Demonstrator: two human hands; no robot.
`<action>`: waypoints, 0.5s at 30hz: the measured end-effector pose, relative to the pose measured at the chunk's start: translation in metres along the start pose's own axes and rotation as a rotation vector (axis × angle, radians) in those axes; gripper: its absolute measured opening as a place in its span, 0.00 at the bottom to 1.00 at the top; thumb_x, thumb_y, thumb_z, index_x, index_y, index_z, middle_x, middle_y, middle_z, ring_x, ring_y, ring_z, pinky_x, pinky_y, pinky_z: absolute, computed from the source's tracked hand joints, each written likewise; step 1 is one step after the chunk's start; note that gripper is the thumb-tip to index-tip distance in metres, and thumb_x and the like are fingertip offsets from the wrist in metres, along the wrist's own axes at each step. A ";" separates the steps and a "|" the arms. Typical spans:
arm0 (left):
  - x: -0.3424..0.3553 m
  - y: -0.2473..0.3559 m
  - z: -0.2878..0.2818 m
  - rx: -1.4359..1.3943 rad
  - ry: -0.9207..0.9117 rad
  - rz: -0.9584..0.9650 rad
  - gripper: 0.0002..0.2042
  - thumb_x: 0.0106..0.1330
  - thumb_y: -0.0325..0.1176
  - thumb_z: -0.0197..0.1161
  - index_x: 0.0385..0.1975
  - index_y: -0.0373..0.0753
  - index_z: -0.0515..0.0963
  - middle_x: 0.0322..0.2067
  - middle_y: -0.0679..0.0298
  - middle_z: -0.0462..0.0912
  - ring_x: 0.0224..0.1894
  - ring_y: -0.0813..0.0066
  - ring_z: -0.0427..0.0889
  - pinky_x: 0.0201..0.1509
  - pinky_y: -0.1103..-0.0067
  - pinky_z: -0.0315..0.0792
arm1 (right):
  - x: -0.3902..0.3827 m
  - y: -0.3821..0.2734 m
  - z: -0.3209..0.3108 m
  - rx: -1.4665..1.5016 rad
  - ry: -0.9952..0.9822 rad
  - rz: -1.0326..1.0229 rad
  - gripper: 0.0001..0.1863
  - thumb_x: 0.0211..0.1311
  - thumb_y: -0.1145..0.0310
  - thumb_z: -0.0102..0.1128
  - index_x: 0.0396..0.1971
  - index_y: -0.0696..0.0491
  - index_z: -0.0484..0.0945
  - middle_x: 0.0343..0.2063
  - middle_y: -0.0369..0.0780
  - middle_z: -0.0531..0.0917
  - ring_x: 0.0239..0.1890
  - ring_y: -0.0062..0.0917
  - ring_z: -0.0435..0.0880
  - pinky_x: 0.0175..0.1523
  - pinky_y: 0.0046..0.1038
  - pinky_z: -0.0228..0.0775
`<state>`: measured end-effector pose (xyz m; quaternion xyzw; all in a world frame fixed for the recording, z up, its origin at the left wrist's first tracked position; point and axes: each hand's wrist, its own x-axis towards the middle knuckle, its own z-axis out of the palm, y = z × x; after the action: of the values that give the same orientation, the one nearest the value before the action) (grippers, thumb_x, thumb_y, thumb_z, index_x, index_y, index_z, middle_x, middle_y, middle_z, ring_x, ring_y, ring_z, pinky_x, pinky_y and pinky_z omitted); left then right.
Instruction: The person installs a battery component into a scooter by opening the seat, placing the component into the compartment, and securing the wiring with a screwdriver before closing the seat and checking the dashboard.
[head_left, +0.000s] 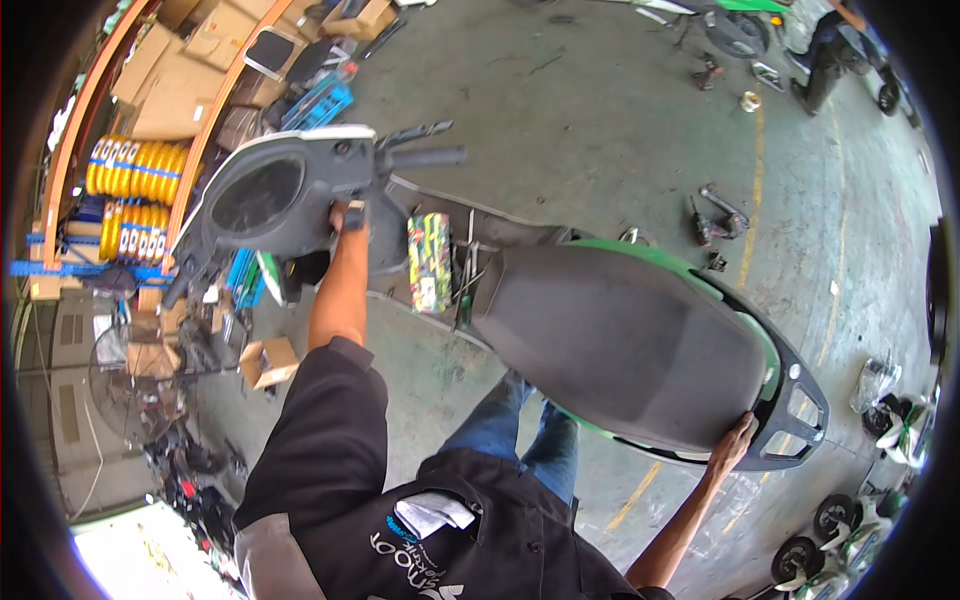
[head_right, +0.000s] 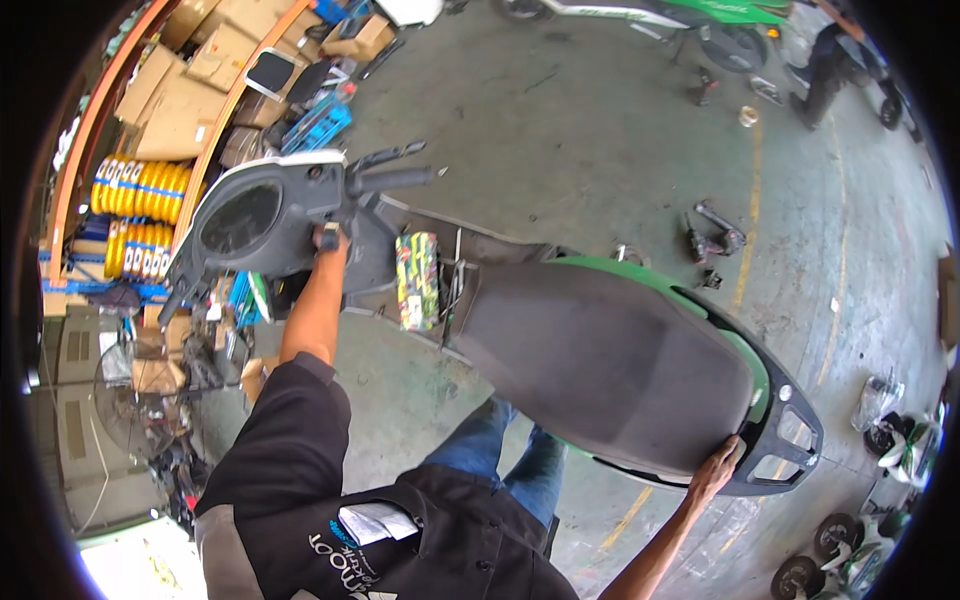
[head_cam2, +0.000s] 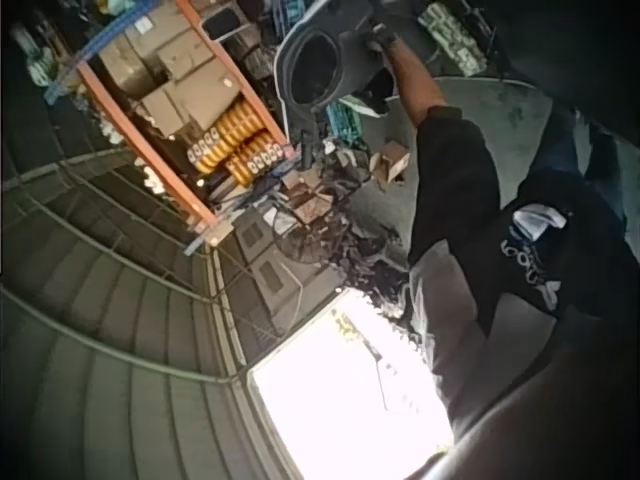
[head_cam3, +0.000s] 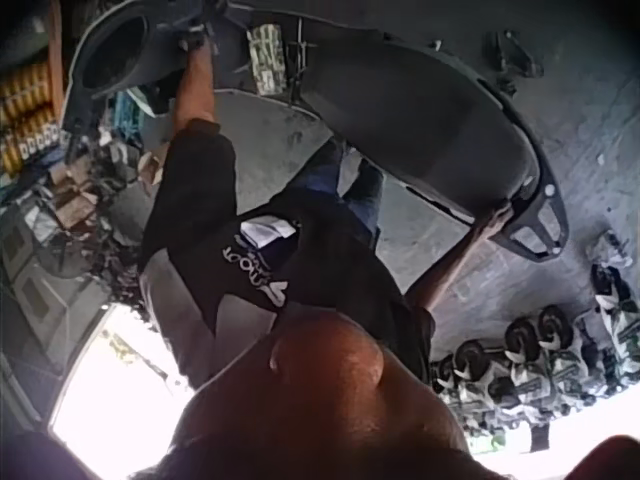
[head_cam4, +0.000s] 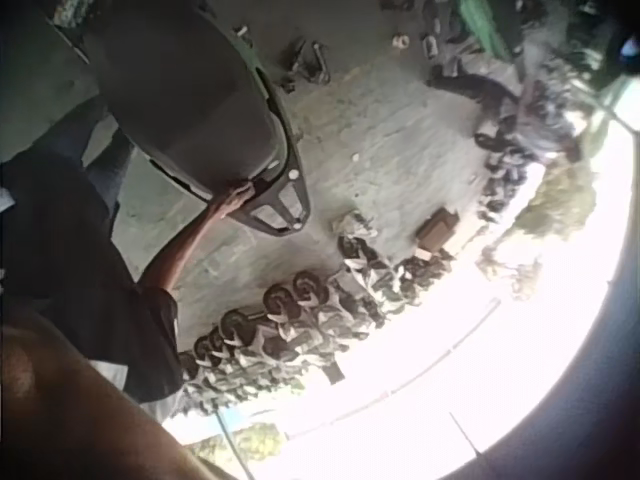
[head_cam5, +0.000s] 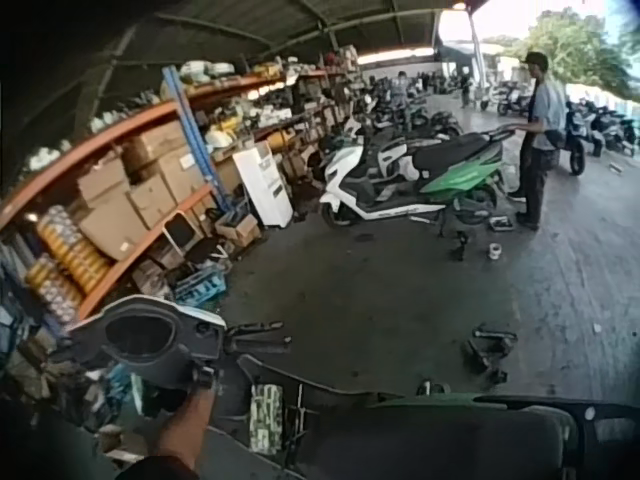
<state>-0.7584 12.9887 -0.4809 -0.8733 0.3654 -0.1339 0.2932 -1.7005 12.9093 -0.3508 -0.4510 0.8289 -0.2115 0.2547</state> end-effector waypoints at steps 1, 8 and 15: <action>0.030 -0.126 -0.012 0.008 0.763 0.070 0.13 0.67 0.40 0.57 0.40 0.39 0.83 0.40 0.56 0.86 0.41 0.62 0.86 0.42 0.70 0.80 | 0.010 0.017 0.033 0.136 -0.107 -0.013 0.39 0.73 0.37 0.36 0.62 0.59 0.70 0.55 0.55 0.78 0.58 0.48 0.76 0.61 0.38 0.66; 0.017 0.033 -0.023 -1.313 0.012 -0.876 0.18 0.68 0.45 0.56 0.46 0.37 0.79 0.44 0.52 0.83 0.47 0.56 0.82 0.48 0.69 0.76 | 0.015 0.008 -0.004 0.072 -0.055 0.042 0.41 0.72 0.36 0.35 0.63 0.60 0.69 0.58 0.55 0.76 0.60 0.46 0.75 0.62 0.38 0.65; -0.012 0.015 -0.038 -1.408 0.129 -0.898 0.23 0.69 0.49 0.54 0.52 0.34 0.75 0.48 0.48 0.80 0.53 0.50 0.78 0.55 0.68 0.72 | 0.006 -0.032 -0.012 0.099 -0.026 0.033 0.40 0.71 0.35 0.39 0.57 0.60 0.75 0.43 0.49 0.84 0.42 0.37 0.80 0.51 0.36 0.70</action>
<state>-0.7918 12.9729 -0.4600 -0.9055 -0.0026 -0.0283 -0.4234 -1.6897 12.8895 -0.3243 -0.4269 0.8212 -0.2423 0.2911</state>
